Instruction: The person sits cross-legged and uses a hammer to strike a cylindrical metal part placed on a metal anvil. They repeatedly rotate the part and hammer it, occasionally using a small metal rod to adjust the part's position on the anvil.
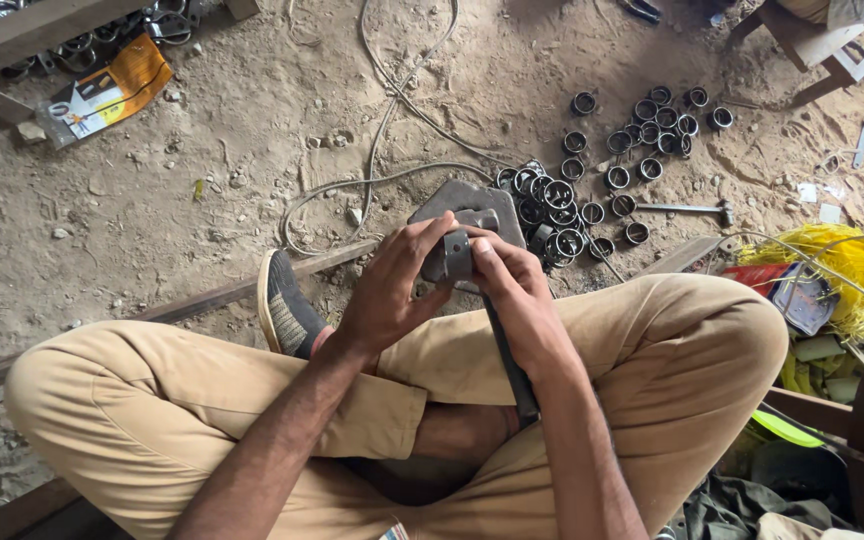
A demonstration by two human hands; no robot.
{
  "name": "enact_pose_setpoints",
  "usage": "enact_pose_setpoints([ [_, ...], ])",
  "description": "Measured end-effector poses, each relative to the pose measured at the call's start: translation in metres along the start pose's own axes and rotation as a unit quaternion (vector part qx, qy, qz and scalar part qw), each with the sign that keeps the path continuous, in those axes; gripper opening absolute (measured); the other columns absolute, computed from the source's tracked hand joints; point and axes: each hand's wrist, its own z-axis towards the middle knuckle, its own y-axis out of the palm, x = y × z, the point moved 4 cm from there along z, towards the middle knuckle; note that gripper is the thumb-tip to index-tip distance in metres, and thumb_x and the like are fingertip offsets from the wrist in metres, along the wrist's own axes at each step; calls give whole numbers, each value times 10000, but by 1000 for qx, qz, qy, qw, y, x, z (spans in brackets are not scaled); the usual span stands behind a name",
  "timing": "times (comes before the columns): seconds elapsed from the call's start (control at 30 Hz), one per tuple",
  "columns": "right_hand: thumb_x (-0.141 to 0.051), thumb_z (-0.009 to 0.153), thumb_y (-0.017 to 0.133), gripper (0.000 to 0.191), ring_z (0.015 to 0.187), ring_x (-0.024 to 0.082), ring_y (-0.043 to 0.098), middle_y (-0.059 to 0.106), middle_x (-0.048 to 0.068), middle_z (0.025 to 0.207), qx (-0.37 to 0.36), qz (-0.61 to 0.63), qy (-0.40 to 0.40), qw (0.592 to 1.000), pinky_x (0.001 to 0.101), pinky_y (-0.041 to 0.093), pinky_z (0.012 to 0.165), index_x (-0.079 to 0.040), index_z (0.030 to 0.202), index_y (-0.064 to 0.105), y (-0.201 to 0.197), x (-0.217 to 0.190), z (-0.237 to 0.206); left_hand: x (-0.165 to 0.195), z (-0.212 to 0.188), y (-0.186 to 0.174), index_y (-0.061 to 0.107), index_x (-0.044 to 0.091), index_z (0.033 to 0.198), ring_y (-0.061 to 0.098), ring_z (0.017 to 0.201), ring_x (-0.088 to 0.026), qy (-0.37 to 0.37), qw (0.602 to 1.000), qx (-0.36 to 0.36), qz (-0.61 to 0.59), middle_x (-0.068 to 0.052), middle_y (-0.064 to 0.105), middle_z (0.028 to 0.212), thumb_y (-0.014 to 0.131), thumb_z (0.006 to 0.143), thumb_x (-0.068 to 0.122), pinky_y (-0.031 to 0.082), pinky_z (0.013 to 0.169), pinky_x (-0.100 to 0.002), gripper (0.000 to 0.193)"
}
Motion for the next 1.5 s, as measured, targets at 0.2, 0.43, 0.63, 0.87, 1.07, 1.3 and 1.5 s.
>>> enact_pose_setpoints([
  [0.2, -262, 1008, 643, 409, 1054, 116, 681, 734, 48, 1155, 16, -17, 18, 1000, 309, 548, 954, 7, 1314, 683, 2, -10, -2, -3, -1, 1, 414, 121, 1568, 602, 1282, -320, -69, 997, -15, 6, -101, 600, 1400, 780, 883, 36, 515, 1073, -423, 782],
  [0.43, -223, 1000, 686, 369, 1082, 119, 673, 735, 61, 1165, -18, 10, 3, 1000, 320, 528, 1031, 24, 1274, 696, 0, -8, 0, 0, 1, -2, 402, 118, 1556, 562, 1358, -347, 0, 1000, 11, 26, -135, 550, 1468, 783, 843, 2, 486, 1138, -433, 816],
  [0.63, -194, 1034, 711, 264, 1085, 128, 659, 720, 80, 1181, -39, 53, 10, 998, 327, 521, 1049, 35, 1164, 715, -3, 2, -1, 2, 3, -3, 439, 94, 1516, 571, 1361, -341, 18, 1000, 15, 20, -134, 558, 1464, 783, 839, -20, 486, 1147, -432, 767],
  [0.87, -139, 958, 740, 180, 1146, 122, 643, 668, 58, 1371, -33, 28, -23, 999, 301, 494, 1023, 20, 1043, 756, -4, -2, -2, 6, 7, -5, 541, 85, 1347, 587, 1359, -339, 38, 999, 17, 29, -118, 587, 1435, 797, 862, -3, 497, 1138, -426, 555],
  [1.07, -137, 982, 696, 305, 1166, 182, 658, 683, 166, 1311, 9, 56, 7, 998, 330, 503, 1035, -18, 1262, 725, 2, -6, -1, -5, 9, -3, 540, 76, 1376, 633, 1238, -247, -69, 987, 11, -147, -105, 600, 1368, 823, 823, 30, 554, 1070, -379, 622],
  [1.3, -188, 1011, 658, 318, 1285, 234, 628, 578, 131, 1459, 18, -241, -173, 955, 347, 561, 1032, -21, 1278, 698, 16, -32, -6, -30, -2, 8, 520, -13, 1464, 671, 1180, -201, -238, 855, 3, -461, -130, 675, 1281, 689, 962, 188, 571, 1068, -342, 567],
  [1.5, -155, 1007, 686, 297, 1296, 295, 674, 621, 157, 1439, 71, -413, -286, 862, 387, 590, 1040, -77, 1293, 708, 24, -56, -18, -44, -10, 12, 479, -15, 1462, 714, 1139, -273, -294, 648, 2, -702, -177, 689, 1281, 580, 1045, 320, 603, 1025, -380, 544],
])
